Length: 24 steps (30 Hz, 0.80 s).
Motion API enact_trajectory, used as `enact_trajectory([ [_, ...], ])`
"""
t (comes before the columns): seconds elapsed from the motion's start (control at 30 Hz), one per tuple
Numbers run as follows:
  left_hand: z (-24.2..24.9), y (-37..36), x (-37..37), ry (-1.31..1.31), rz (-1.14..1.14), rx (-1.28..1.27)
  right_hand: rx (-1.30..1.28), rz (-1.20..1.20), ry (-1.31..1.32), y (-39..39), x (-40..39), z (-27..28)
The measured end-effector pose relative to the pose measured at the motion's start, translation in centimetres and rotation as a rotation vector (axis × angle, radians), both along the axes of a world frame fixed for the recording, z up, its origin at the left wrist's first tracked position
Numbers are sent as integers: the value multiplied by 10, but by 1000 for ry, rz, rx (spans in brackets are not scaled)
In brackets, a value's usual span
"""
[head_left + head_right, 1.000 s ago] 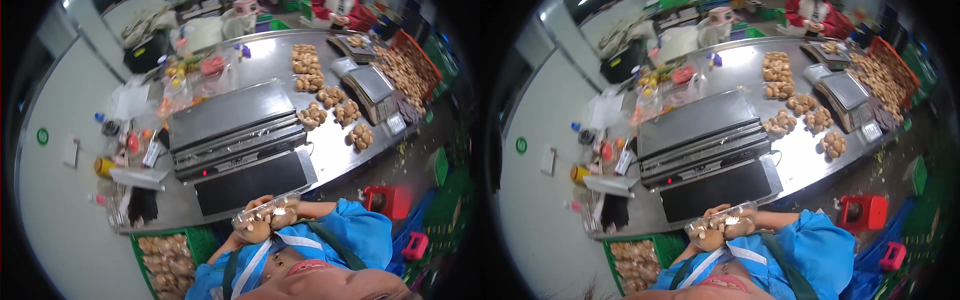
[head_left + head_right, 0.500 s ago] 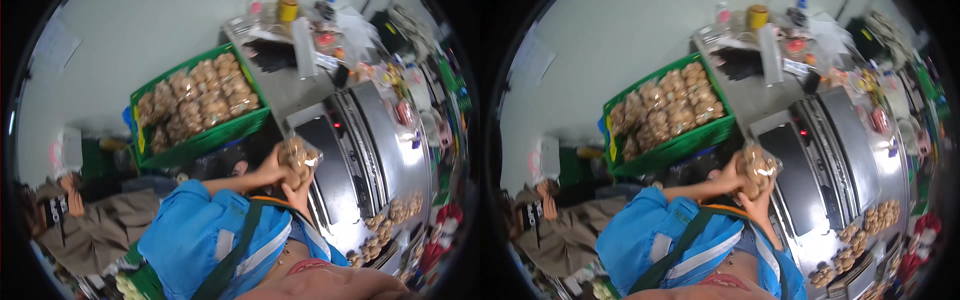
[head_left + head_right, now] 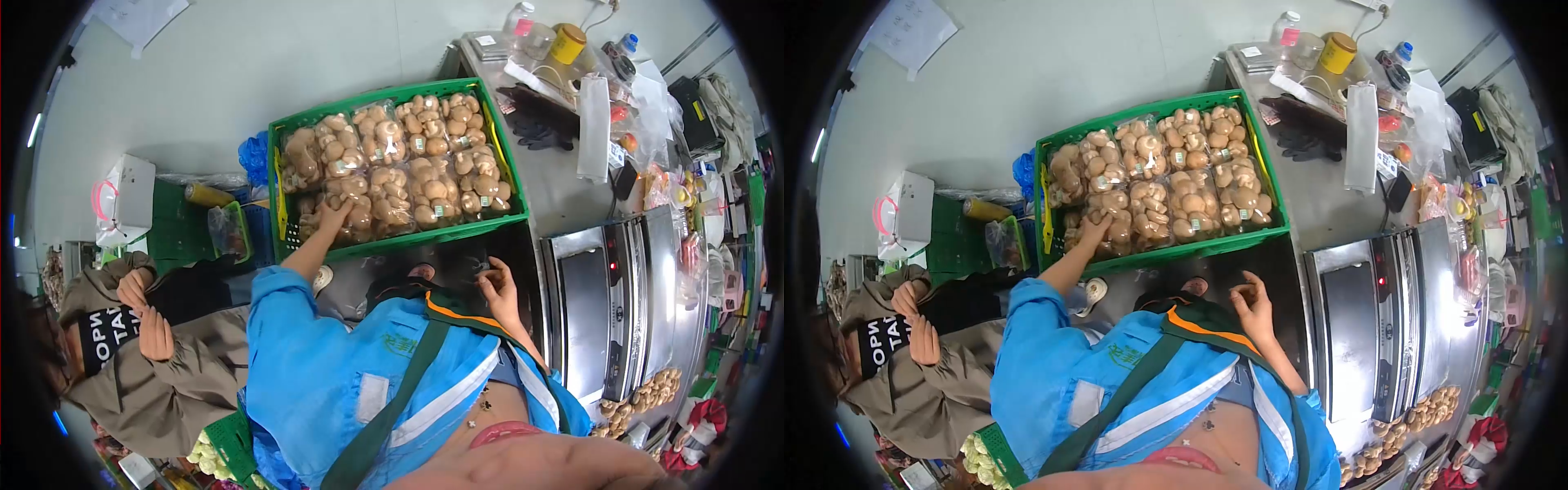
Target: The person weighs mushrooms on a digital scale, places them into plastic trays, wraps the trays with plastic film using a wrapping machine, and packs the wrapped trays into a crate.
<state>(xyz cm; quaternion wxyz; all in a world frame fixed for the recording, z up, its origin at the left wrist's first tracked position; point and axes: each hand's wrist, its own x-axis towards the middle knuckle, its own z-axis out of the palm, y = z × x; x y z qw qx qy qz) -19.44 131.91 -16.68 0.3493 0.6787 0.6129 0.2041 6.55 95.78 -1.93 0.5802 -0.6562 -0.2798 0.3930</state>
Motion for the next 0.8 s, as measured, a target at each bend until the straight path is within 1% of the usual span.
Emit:
enact_trajectory([
  [0.03,11,-5,4,1,1,-9,21,37,-9,8,-5,-6],
  [0.07,38,-11,7,-113,1,-156,28,54,45,16,-10,-2],
  [0.1,53,-13,6,-225,4,-298,26,50,29,20,-10,-6],
  [0.13,44,-10,-4,-217,10,-302,27,45,15,23,-12,-10],
  [0.17,29,-4,-14,-123,-38,-234,25,43,21,26,-12,-10],
  [0.2,21,0,-17,-31,-98,-167,-35,21,20,26,-11,-9],
  [0.23,33,-1,-9,-28,-123,-170,-95,-13,17,25,-10,-6],
  [0.3,66,-11,10,423,-77,59,-143,-51,-34,18,-8,7],
  [0.33,89,-13,24,385,-114,263,-182,-63,-83,16,-6,11],
  [0.37,96,-13,38,246,-159,501,-187,-133,-83,13,-5,11],
  [0.4,130,-23,69,99,-251,588,-223,-138,-84,6,-5,12],
  [0.43,152,-35,105,-83,-364,612,-266,-166,-87,-5,-4,13],
  [0.47,165,-51,139,-281,-484,613,-260,-218,-159,-10,-7,20],
  [0.53,170,-88,205,-501,-762,436,-274,-288,-199,-33,-9,25],
  [0.57,172,-115,237,-591,-884,398,-251,-346,-251,-47,-13,25],
  [0.6,171,-148,260,-694,-998,131,-232,-399,-310,-66,-13,25],
  [0.63,168,-178,283,-713,-1187,137,-255,-489,-305,-87,-15,26],
  [0.67,186,-223,299,-792,-1325,82,-271,-564,-294,-111,-18,27],
  [0.7,194,-265,307,-797,-1437,-22,-280,-690,-349,-138,-22,27],
  [0.73,204,-309,310,-779,-1535,-121,-306,-838,-418,-174,-29,30],
  [0.8,206,-386,313,-734,-1835,-139,-393,-1177,-526,-246,-40,26],
])
